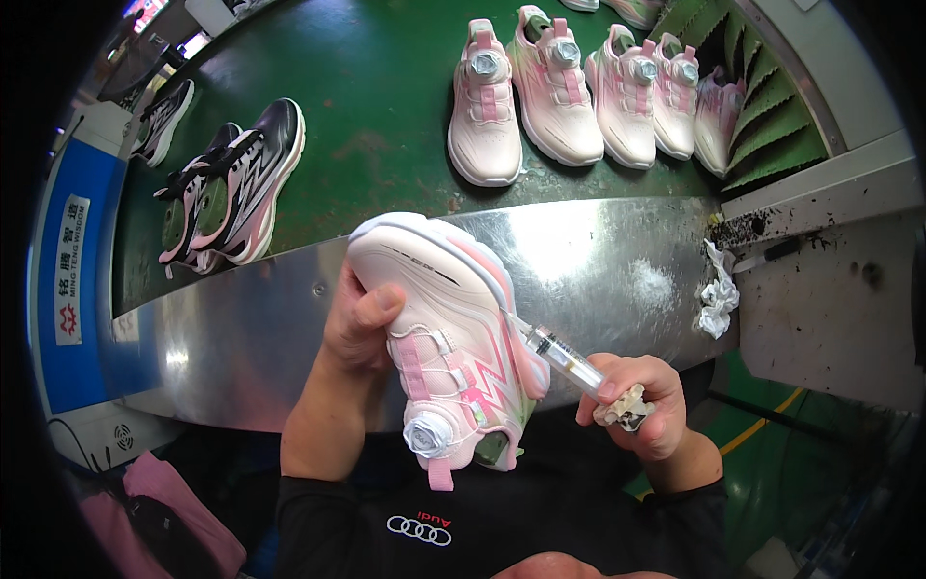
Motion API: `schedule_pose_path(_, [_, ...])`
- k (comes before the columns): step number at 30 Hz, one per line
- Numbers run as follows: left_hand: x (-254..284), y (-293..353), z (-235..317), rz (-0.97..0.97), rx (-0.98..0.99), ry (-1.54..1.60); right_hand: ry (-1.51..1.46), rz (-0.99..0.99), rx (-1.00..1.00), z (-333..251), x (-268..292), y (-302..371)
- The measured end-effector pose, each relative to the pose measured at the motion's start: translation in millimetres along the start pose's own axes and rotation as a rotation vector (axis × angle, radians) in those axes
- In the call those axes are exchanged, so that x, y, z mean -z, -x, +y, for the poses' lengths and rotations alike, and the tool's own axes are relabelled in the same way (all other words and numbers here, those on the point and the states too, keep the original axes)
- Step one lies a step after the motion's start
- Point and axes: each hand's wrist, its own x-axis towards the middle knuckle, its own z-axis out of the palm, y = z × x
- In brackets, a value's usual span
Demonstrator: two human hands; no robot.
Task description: The person applies adhesive along the seams of shoes using a syringe, refills the syringe with liquid from a bottle, and wipes the syringe with a paper towel.
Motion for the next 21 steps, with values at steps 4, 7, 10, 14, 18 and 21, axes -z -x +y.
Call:
schedule_pose_path(4, [6.8, 2.2, -0.2, 0.019, 0.032, 0.007, 0.034, -0.008, -0.023, 1.7, -0.9, 7.9])
schedule_pose_path(7, [10.4, 3.0, -0.7, 0.041, 0.049, 0.012, 0.082, -0.026, -0.064, 0.9, 0.0, 15.2])
schedule_pose_path(10, [21.1, 2.7, -4.7, 0.039, 0.050, 0.015, 0.091, -0.020, -0.117, -1.1, -2.1, 24.8])
schedule_pose_path(14, [25.1, 3.4, -8.5, 0.162, 0.071, 0.058, 0.107, -0.042, -0.070, 3.2, -3.3, 36.3])
schedule_pose_path(18, [29.7, 8.2, -9.6, 0.317, 0.091, 0.079, 0.126, -0.033, -0.024, 7.7, -2.6, 47.6])
schedule_pose_path(21, [32.2, 9.9, -11.5, 0.348, 0.110, 0.142, 0.144, -0.037, -0.006, 10.9, -0.3, 53.1])
